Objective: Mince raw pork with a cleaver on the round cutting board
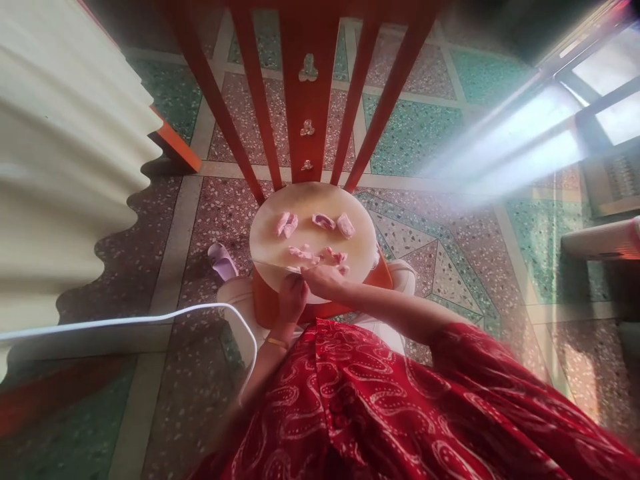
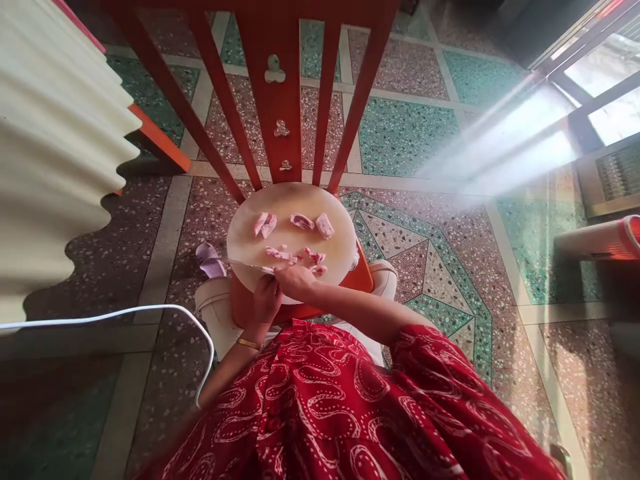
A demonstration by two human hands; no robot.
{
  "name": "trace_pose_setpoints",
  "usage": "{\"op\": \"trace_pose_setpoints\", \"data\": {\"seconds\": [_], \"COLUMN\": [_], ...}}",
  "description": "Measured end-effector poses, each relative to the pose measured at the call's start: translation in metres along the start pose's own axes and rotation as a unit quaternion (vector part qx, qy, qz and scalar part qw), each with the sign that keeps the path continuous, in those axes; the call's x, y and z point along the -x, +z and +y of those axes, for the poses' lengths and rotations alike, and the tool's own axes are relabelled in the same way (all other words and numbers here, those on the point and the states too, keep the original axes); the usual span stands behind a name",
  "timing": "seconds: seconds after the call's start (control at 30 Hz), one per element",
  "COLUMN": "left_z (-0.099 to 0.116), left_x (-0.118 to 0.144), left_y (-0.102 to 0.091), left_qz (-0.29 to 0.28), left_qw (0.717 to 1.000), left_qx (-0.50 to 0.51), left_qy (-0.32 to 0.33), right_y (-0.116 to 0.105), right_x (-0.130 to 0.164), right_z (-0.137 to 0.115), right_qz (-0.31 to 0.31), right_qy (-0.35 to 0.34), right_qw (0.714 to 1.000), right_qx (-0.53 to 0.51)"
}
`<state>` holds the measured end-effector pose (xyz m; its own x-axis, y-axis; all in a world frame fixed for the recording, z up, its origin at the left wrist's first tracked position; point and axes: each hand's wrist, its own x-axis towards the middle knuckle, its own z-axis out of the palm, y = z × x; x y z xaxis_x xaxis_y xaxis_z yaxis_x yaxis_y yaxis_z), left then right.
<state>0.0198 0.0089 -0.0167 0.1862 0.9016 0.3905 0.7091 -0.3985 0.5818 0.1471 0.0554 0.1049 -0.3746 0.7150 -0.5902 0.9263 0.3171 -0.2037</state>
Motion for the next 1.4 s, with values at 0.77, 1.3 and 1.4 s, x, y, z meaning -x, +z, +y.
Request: {"op": "trace_pose_setpoints", "data": {"seconds": [0.77, 1.3, 1.4], "left_z": [0.009, 0.011, 0.009], "left_x": [-0.002, -0.005, -0.006], "left_y": [-0.004, -0.006, -0.006], "left_qz": [0.004, -0.002, 0.000], "left_qw": [0.999, 1.000, 1.000], "left_qx": [-0.019, 0.015, -0.002], "left_qy": [0.026, -0.003, 0.003], "right_y": [0.014, 0.008, 0.005], "right_x": [0.066, 0.017, -0.002], "right_z": [0.026, 0.018, 0.004], "right_qz": [-0.006, -0.019, 0.007], "right_qy": [0.043, 0.016, -0.005], "right_qw": [0.999, 1.000, 1.000], "right_qx": [0.028, 0.007, -0.027]}}
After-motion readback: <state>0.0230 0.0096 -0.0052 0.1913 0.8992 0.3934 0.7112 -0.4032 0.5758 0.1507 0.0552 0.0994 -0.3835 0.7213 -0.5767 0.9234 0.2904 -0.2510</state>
